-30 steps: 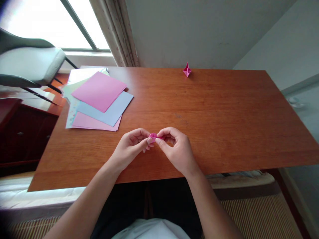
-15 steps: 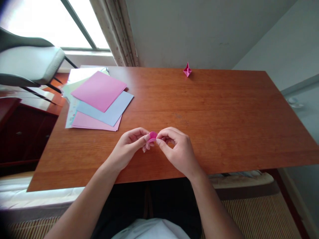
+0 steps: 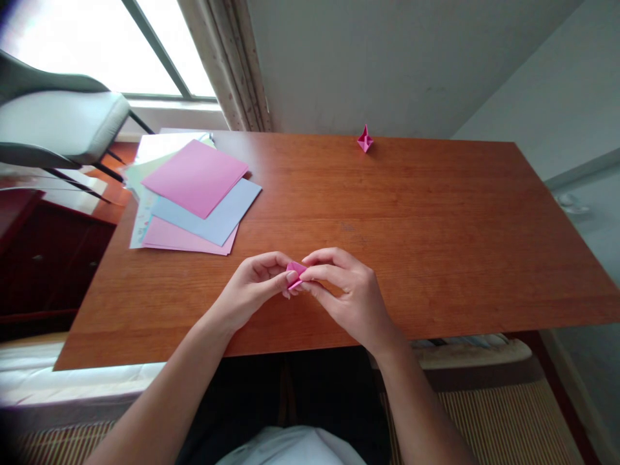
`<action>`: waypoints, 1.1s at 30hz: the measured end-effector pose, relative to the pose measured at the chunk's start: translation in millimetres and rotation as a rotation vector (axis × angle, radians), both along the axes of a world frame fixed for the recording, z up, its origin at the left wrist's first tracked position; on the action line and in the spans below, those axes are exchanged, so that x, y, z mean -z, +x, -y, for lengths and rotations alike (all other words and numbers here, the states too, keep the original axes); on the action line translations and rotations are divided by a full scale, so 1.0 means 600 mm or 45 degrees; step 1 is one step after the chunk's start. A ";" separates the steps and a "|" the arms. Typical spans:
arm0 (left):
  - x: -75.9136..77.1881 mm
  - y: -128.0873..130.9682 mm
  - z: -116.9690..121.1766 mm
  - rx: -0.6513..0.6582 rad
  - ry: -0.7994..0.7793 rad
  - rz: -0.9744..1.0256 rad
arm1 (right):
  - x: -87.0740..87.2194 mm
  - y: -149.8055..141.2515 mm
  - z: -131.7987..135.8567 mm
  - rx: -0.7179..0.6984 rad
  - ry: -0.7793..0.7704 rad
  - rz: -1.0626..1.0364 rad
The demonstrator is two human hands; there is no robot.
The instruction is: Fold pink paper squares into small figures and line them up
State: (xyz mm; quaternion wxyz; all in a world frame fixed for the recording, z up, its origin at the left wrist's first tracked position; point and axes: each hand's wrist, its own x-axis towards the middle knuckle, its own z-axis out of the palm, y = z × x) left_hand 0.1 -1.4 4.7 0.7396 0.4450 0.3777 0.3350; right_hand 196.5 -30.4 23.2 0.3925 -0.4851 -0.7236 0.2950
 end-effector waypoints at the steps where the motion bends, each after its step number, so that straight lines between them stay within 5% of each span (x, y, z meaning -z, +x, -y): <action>1: 0.000 0.000 0.000 -0.002 0.019 -0.007 | 0.001 0.001 0.000 -0.014 -0.002 0.002; 10: 0.004 0.003 0.001 0.045 0.078 -0.099 | 0.007 0.004 0.002 -0.031 -0.066 -0.040; 17: 0.002 0.000 0.000 0.024 0.056 -0.023 | 0.010 -0.017 0.010 0.077 -0.274 -0.320; 25: 0.000 -0.003 -0.001 -0.072 0.031 0.020 | 0.021 -0.050 0.009 0.266 -0.252 -0.490; 33: -0.001 -0.004 0.004 -0.022 0.161 -0.037 | 0.029 -0.035 0.000 0.262 -0.269 -0.447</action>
